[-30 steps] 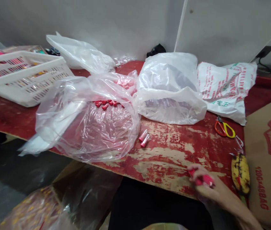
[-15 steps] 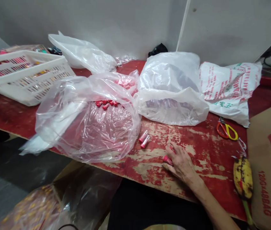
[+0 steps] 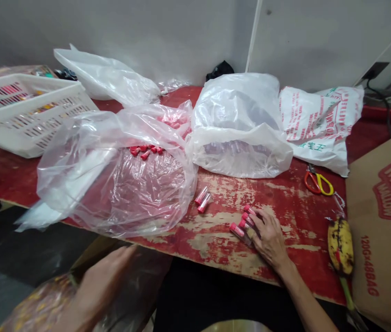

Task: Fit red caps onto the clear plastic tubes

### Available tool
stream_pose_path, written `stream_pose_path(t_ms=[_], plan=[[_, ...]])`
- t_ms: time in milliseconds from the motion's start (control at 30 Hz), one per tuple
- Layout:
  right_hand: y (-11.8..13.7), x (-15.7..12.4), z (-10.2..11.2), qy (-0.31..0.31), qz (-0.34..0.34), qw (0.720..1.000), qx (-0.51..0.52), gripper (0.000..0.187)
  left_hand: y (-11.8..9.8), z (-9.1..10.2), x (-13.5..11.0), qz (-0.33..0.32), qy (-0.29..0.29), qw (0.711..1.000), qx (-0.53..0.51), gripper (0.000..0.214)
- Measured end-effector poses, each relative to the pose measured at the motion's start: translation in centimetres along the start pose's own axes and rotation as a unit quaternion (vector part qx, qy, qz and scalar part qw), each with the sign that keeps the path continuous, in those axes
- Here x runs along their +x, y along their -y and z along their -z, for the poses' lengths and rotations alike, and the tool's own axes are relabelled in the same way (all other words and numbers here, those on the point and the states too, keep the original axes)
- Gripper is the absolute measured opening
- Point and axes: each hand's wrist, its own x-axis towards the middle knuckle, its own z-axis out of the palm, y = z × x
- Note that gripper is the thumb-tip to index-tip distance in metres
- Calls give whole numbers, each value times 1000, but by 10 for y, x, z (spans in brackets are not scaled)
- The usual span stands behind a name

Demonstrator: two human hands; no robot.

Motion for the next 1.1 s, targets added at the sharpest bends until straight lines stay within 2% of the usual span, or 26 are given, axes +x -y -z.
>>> stream_pose_path(t_ms=[100, 167, 233, 300, 367, 467, 567, 733, 833, 967, 1033, 1100], plan=[[2, 5, 0, -4, 3, 1000, -15, 36, -79, -65, 22, -205, -7, 978, 40, 21], [4, 4, 4, -35, 5, 999, -20, 41, -123, -103, 35, -294, -5, 956, 27, 26], [6, -1, 10, -63, 8, 998, -16, 41, -151, -130, 45, -348, 3, 936, 53, 31], [10, -10, 17, -59, 20, 998, -2, 35, -163, -146, 50, -384, 35, 920, 73, 31], [16, -19, 20, -32, 29, 999, 8, 30, -163, -153, 50, -388, 61, 917, 76, 23], [30, -28, 17, -9, 31, 999, 12, 27, -155, -154, 46, -356, 74, 930, 40, 17], [47, -29, 10, -4, 33, 999, 20, 28, -148, -150, 41, -322, 56, 943, -61, 17], [62, -19, 12, 15, 56, 994, 94, 29, -139, -149, 35, -289, 47, 935, -202, 24], [63, -9, 22, 29, 37, 993, 111, 25, -133, -151, 32, -261, -3, 939, -223, 36], [70, 12, 27, 43, 35, 997, 53, 13, -128, -152, 31, -140, -92, 954, -250, 27], [78, 23, 22, 70, 35, 997, -8, 11, -127, -151, 32, -86, -112, 952, -271, 23], [87, 33, 16, 88, 26, 994, -51, 11, -125, -151, 32, -61, -108, 948, -292, 23]])
